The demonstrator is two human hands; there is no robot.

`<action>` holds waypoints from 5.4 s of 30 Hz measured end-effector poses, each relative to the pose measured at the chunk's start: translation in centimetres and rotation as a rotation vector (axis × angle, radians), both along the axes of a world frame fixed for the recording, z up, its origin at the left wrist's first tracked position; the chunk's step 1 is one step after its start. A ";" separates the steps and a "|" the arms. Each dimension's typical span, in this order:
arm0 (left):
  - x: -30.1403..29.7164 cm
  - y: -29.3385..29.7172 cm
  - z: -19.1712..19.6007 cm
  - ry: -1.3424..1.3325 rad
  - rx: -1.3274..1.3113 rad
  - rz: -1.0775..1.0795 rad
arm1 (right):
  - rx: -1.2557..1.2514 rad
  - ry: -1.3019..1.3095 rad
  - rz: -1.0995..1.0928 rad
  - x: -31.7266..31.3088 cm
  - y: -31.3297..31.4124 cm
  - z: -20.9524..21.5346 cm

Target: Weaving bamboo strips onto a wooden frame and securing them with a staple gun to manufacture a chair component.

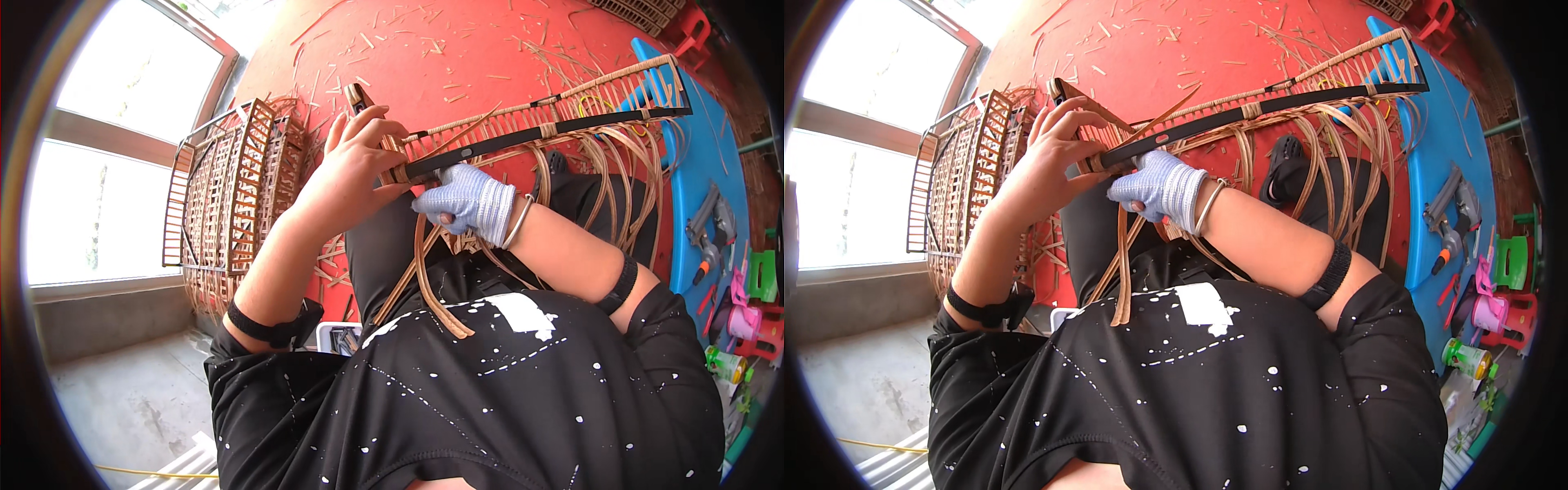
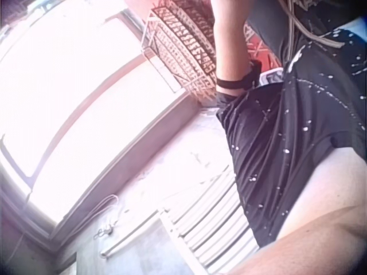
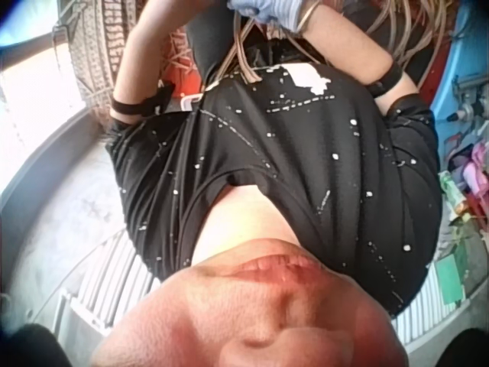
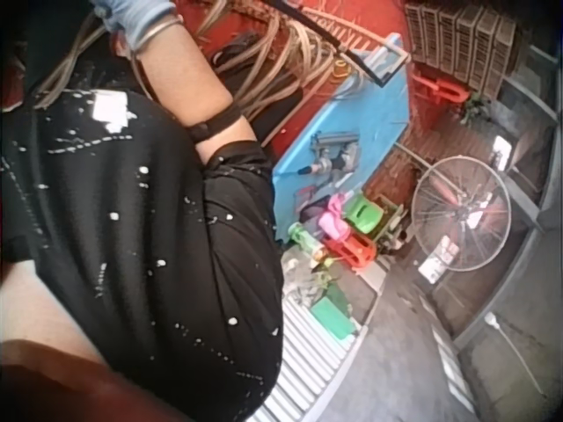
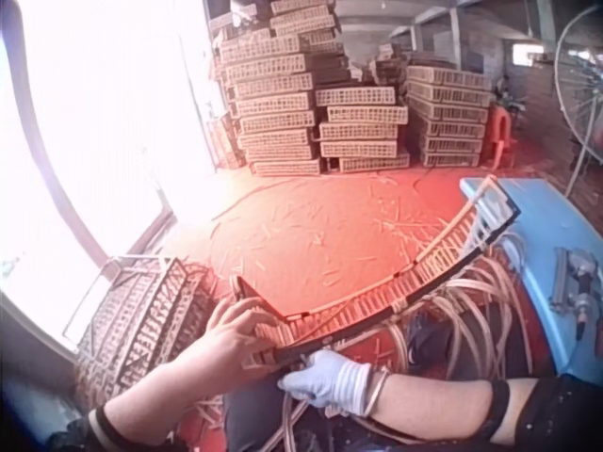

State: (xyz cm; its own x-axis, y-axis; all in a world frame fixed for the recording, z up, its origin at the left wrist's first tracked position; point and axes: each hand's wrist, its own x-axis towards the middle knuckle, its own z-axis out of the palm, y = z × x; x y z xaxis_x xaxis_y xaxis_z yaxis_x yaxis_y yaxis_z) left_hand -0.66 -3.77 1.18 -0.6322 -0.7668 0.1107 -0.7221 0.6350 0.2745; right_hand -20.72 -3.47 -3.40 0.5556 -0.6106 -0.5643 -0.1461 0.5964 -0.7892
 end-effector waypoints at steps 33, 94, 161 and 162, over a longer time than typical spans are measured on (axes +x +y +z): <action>0.7 1.1 -2.5 0.077 -0.227 -0.052 | 0.125 0.123 0.005 -1.7 2.9 6.4; -3.1 -0.1 -10.1 0.656 -0.691 0.105 | -0.094 -0.361 -0.328 1.5 -1.2 9.6; -2.4 -0.7 0.4 0.040 0.055 -0.038 | -0.210 0.042 -0.131 -1.6 2.2 -0.2; -2.4 -0.7 0.4 0.045 0.053 -0.039 | -0.171 0.040 -0.115 -1.6 1.9 -0.2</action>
